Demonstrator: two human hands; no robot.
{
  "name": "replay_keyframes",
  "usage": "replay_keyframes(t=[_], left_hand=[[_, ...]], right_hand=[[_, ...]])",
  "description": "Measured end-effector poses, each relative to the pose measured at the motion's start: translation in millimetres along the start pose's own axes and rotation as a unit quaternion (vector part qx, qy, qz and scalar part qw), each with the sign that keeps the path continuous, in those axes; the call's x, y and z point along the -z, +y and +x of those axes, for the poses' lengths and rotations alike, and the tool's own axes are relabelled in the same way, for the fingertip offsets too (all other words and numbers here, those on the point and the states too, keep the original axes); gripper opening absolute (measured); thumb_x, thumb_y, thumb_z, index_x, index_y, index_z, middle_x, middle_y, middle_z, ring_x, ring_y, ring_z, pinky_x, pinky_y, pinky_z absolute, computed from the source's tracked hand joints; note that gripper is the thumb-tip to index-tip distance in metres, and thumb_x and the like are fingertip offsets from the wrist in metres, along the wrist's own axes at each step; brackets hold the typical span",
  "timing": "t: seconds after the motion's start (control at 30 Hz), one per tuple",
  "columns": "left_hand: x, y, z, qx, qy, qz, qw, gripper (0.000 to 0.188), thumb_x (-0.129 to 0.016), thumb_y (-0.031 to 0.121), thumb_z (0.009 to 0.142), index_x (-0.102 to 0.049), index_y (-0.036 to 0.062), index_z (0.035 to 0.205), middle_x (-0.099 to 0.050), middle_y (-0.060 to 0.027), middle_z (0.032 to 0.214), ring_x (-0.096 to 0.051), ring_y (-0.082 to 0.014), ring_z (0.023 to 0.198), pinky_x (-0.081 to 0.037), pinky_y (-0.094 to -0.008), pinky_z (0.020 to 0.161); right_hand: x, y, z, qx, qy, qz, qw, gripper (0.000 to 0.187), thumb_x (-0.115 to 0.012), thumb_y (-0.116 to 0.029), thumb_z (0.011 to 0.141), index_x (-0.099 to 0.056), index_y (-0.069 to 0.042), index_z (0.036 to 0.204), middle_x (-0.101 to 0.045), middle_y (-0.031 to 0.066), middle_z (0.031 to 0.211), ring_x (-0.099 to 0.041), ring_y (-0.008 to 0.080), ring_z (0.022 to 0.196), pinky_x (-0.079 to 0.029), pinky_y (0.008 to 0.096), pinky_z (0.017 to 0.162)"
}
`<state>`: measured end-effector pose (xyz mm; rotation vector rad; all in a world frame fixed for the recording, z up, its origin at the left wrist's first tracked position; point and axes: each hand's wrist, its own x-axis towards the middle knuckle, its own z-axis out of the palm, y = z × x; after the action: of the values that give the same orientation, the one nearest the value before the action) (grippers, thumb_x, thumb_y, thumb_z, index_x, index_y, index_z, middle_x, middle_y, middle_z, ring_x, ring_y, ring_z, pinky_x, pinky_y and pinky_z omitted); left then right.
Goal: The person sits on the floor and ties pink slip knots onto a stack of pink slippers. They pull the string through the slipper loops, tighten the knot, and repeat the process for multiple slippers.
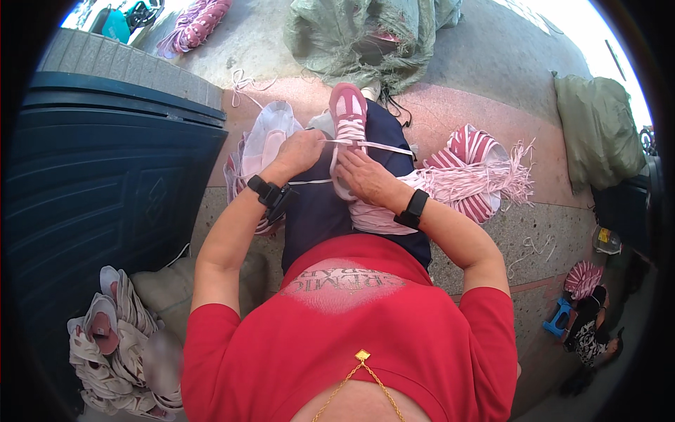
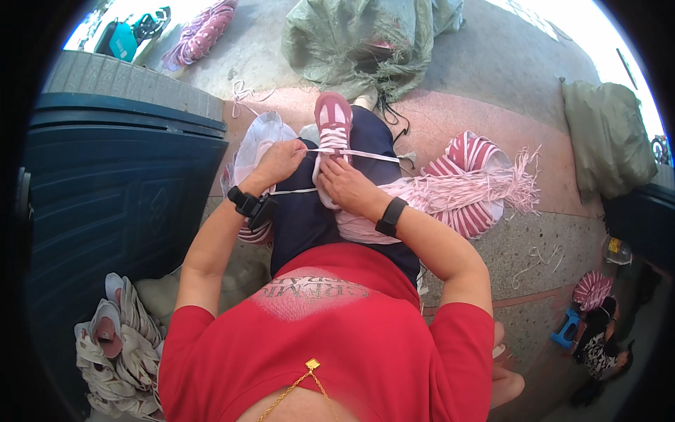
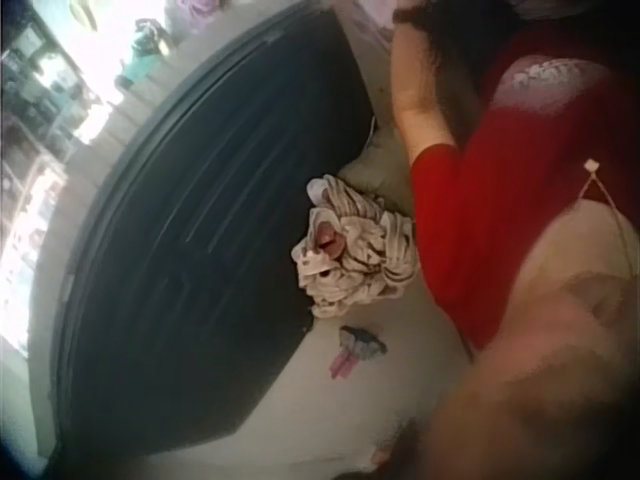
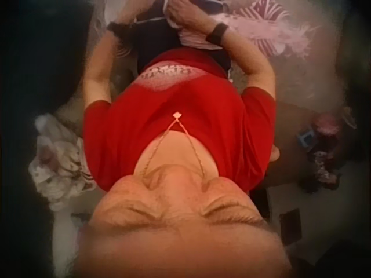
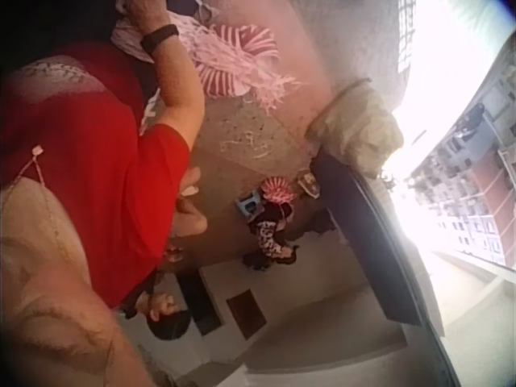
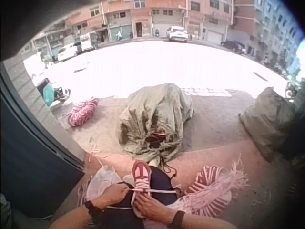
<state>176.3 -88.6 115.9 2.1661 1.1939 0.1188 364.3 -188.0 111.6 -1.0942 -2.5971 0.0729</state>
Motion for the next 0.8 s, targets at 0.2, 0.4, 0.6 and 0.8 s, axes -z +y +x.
replay_keyframes(t=[0.2,0.4,0.6,0.8], left_hand=[[13,-3,-22,0.062,0.011,0.082,0.995,0.021,-0.048,0.016,0.087,-0.062,0.0029,0.096,-0.063,-0.0250,0.082,-0.062,-0.0406,0.082,-0.048,-0.0483,0.073],[41,-5,-36,0.095,0.086,0.024,0.991,0.018,-0.047,0.013,0.089,-0.058,0.0016,0.097,-0.063,-0.0192,0.076,-0.064,-0.0304,0.070,-0.050,-0.0395,0.064],[97,36,-48,0.153,0.100,-0.468,0.865,0.018,-0.040,0.009,0.093,-0.049,0.0025,0.107,-0.058,-0.0060,0.076,-0.058,-0.0130,0.061,-0.048,-0.0252,0.057],[135,88,-51,0.128,0.092,-0.515,0.842,0.016,-0.040,0.010,0.095,-0.047,0.0051,0.108,-0.058,-0.0069,0.082,-0.059,-0.0150,0.067,-0.050,-0.0278,0.064]], right_hand=[[31,21,2,-0.154,0.068,0.138,0.976,0.032,-0.057,-0.008,0.075,-0.057,-0.003,0.107,-0.062,0.0116,0.103,-0.056,0.0272,0.101,-0.043,0.0383,0.088],[22,37,-14,-0.338,-0.135,0.091,0.927,0.031,-0.049,-0.011,0.083,-0.054,-0.002,0.113,-0.065,0.0158,0.077,-0.062,0.0371,0.079,-0.045,0.0457,0.078],[52,41,-18,-0.360,0.155,0.137,0.910,0.025,-0.049,-0.012,0.090,-0.056,-0.005,0.113,-0.062,0.0251,0.082,-0.062,0.0395,0.071,-0.049,0.0451,0.064],[149,33,32,-0.408,0.304,0.598,0.619,0.021,-0.048,-0.014,0.095,-0.057,-0.003,0.110,-0.051,0.0003,0.070,-0.048,0.0062,0.055,-0.039,0.0224,0.041]])
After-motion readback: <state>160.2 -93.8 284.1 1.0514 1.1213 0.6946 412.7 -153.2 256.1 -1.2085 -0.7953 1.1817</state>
